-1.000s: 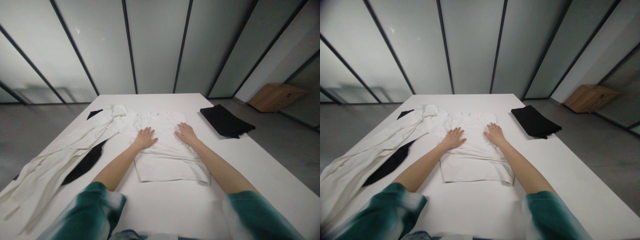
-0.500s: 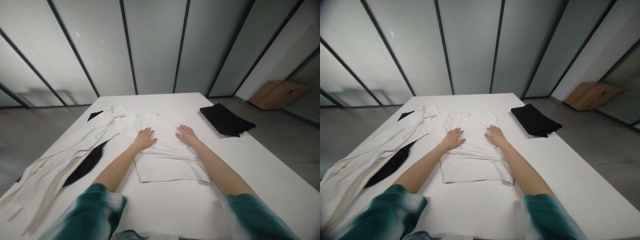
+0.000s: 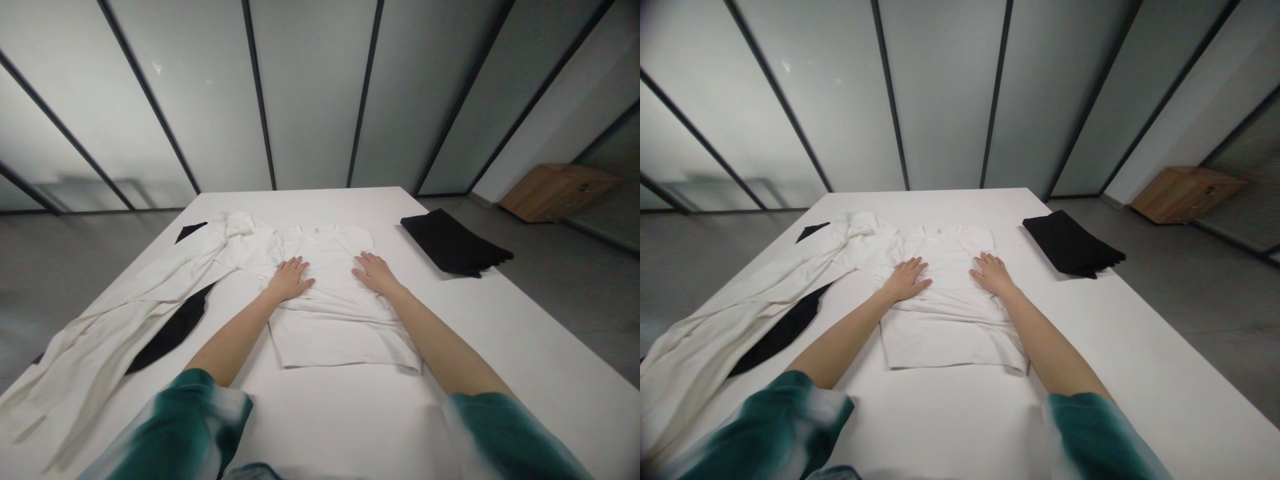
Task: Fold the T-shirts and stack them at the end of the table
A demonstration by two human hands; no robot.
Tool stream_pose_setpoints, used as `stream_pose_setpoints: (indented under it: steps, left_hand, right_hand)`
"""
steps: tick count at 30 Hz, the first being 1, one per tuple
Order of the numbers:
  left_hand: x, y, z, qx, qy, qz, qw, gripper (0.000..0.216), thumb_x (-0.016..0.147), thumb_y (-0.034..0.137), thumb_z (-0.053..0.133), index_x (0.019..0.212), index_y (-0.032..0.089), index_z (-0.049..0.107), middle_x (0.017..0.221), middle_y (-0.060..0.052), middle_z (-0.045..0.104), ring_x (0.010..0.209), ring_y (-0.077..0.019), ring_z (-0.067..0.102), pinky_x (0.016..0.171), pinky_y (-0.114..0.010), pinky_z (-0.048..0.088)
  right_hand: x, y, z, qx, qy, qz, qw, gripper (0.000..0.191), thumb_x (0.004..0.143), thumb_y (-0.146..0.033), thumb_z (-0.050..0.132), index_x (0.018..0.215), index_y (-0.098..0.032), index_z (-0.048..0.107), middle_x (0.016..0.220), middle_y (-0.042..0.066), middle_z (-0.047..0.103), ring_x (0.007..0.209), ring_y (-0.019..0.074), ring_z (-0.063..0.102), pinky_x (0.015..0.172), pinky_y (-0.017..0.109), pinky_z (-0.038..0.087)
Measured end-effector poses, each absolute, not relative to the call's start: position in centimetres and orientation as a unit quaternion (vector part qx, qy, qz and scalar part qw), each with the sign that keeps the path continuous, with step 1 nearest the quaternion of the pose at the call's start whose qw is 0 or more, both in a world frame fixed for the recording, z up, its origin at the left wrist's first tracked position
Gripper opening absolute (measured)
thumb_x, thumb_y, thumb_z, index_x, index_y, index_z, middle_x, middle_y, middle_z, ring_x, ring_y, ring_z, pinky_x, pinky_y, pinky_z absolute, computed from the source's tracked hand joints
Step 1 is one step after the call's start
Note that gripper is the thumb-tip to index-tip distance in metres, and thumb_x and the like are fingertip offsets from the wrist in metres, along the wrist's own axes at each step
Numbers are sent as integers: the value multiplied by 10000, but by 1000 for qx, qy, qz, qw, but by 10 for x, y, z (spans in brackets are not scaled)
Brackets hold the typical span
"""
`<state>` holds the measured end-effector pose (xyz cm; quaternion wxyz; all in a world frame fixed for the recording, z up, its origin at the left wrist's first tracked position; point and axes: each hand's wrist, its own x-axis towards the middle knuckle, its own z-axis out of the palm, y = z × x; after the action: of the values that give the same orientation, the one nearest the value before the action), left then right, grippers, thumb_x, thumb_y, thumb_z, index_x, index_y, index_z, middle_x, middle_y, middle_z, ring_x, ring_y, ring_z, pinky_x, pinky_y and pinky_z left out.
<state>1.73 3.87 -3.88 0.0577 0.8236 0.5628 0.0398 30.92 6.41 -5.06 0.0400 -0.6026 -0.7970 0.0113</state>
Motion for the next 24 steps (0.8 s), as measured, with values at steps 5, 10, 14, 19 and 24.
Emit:
stream_pose_setpoints:
  steps: [5,10,14,19,24]
  left_hand:
    - [17,41,-44,821,561,77,72,616,940,550,438,1442,195,472,1578,-121,379,1454,-294,339,1186,-476,269]
    - [-6,57,-31,750,616,232,65,434,961,375,400,1287,173,603,1296,-121,640,1226,-236,566,1084,-380,414]
    - [-51,66,-14,633,736,240,9,387,928,290,420,1202,149,654,1214,-167,646,1168,-292,580,1027,-430,437]
    - [-93,68,-16,562,817,126,22,403,800,431,615,1072,142,683,1245,-234,623,1206,-418,538,976,-532,426]
    - [-100,76,-21,506,810,281,93,208,854,314,515,955,175,632,1041,-145,690,1049,-305,628,893,-406,471]
  right_hand:
    - [311,67,-56,-600,-798,6,48,542,986,-454,420,1449,-182,498,1556,141,404,1430,292,377,1170,464,279]
    - [311,67,-57,-597,-801,2,48,540,989,-465,415,1441,-184,505,1554,145,407,1418,294,392,1164,466,282]
    - [311,68,-57,-598,-800,4,45,548,987,-470,422,1439,-172,508,1552,148,409,1417,298,392,1158,453,293]
    - [312,69,-60,-597,-801,1,52,554,987,-469,421,1447,-171,498,1552,139,412,1421,301,385,1159,457,293]
    - [313,68,-59,-597,-801,2,54,544,984,-465,422,1439,-178,507,1548,141,416,1416,298,394,1156,463,298]
